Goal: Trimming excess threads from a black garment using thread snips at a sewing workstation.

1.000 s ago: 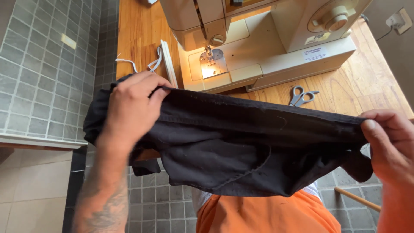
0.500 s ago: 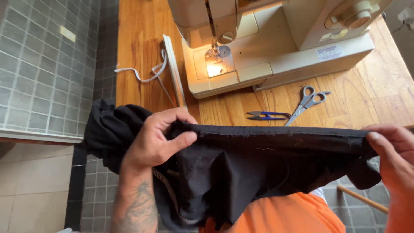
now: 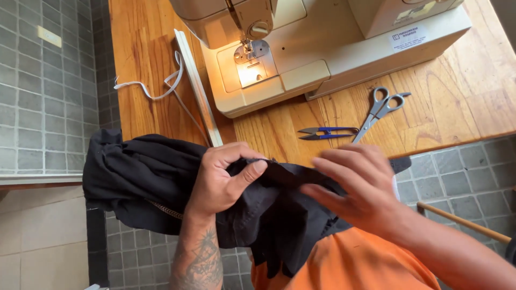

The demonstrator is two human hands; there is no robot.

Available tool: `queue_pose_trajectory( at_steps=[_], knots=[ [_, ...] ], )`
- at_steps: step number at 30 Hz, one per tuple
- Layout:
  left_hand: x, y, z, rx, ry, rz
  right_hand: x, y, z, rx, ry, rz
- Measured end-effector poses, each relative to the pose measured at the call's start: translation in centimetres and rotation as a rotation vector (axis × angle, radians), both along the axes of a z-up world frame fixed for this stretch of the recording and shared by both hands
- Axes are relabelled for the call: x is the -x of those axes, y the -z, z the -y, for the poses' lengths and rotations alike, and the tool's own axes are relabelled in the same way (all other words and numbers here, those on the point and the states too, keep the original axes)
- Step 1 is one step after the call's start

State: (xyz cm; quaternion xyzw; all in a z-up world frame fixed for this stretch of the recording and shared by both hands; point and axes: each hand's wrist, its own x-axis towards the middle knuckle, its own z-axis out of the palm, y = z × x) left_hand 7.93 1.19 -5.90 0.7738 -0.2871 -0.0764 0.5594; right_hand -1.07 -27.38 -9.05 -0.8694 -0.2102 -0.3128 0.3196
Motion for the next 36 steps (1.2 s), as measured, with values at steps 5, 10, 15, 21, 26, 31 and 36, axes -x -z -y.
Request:
queue_pose_trajectory(
  at_steps=[5,10,15,21,26,31,36],
  knots=[
    [1.3,-1.1,0.6,-0.045,-0.029,0.086,-3.9,-1.2,-3.3,-0.118,-0.256,-0.089],
    [1.3,-0.9,-0.3,-0.056,-0.084,-0.131,-3.9,-1.6,-1.9,-0.397,-0.383,-0.656],
    [1.3,-1.4,-1.5,-0.009,-0.093,-0.347,-3.1,-2.6,0.6,-0.324,-0.472,-0.854],
    [0.8,-0.3,-2.8,0.241,-0.186,-0.494,-1.7,0.3,2.5,-0.469,-0.384,-0.909],
    [0.9,0.4,-2.6,0.188,-0.170,-0.433,-0.3,5.3,4.9,-0.925,-0.340,-1.203],
    [1.6,-0.3,-1.1,0.135,-0.120,-0.333,0.5,1.8,4.0,-0.706,-0.122,-1.143],
    [1.2,0.2,-0.8,0.160,-0.176,-0.390,0.5,-0.5,3.0,-0.255,0.102,-0.662]
  ],
)
